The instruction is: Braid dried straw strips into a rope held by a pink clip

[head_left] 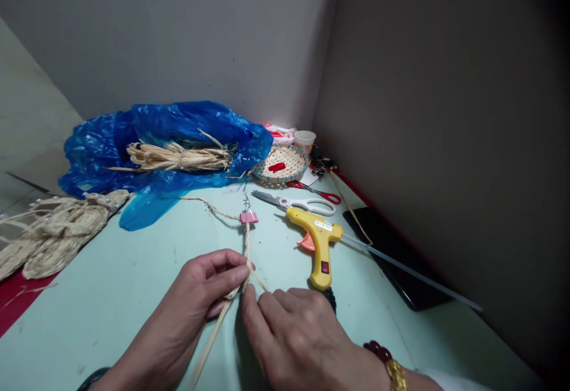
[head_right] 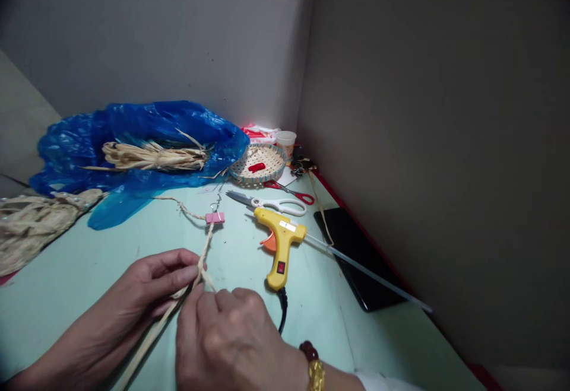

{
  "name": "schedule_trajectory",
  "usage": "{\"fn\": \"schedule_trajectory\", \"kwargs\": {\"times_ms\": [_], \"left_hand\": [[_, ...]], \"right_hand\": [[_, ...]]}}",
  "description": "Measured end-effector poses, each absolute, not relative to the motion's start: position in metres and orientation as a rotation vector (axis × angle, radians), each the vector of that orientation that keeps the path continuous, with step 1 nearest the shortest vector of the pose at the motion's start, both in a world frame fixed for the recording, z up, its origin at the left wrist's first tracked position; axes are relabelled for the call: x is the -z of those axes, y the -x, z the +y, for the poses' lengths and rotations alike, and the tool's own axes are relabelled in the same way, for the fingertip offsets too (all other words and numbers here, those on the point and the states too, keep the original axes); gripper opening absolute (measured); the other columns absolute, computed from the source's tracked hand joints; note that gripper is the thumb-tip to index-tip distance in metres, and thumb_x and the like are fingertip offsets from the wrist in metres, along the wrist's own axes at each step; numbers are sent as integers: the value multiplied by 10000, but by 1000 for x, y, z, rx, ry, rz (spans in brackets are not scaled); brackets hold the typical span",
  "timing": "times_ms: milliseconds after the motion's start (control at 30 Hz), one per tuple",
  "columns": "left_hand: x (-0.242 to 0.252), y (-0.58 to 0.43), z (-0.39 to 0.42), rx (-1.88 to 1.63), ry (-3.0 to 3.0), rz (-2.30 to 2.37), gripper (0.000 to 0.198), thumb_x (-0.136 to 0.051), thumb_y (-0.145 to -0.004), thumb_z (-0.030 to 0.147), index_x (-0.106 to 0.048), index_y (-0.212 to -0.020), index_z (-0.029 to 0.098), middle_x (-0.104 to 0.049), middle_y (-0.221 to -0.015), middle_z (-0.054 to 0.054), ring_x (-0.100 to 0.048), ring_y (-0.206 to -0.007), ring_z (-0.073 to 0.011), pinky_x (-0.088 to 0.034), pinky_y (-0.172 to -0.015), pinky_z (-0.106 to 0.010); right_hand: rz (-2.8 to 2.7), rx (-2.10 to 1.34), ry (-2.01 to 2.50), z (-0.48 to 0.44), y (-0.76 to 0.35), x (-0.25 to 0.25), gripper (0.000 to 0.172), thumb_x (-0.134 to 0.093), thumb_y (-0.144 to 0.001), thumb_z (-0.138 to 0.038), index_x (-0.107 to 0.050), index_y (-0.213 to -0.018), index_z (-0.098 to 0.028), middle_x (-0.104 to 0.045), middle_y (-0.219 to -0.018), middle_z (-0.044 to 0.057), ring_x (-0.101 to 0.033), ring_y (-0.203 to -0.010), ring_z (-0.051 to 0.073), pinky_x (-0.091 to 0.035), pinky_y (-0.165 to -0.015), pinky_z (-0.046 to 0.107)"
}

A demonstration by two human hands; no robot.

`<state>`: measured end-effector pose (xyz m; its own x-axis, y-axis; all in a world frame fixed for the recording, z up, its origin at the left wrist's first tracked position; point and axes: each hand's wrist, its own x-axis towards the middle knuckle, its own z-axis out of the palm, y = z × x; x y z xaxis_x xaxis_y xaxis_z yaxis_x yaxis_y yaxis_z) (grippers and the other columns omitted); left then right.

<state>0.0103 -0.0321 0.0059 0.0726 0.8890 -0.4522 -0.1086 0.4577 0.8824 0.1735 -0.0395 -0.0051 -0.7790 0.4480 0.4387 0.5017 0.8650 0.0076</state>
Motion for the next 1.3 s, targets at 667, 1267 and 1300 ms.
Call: {"fn": "schedule_trajectory", "kwargs": {"times_ms": [667,1267,1300], "left_hand": [[-13,-8,-29,-940,-1095,1446,119,-734,-646,207,-729,-763,181,-722,-724,1,-605,-746,-181,-433,-690,-252],[-15,-3,-30,-840,-1301,1525,177,-669,-741,331,-560,-799,205,-569,-614,46,-499,-608,-138,-363,-571,-248],[-15,-2,-30,-836,-1309,1511,157,-665,-748,321,-567,-774,201,-558,-623,46,-486,-613,-131,-355,-572,-243]], "right_hand": [[-1971,-1200,1168,-7,-170,-9,162,-455,-920,-201,-605,-865,-170,-576,-729,-8,-495,-679,116,-350,-591,224],[-1897,-1242,1145,-7,-167,0,161,-519,-884,-244,-588,-760,-166,-594,-642,-20,-498,-588,91,-343,-539,198],[-1940,-1166,1162,-7,-168,-2,159,-520,-879,-234,-583,-750,-168,-571,-629,-28,-475,-577,88,-323,-527,200]]}}
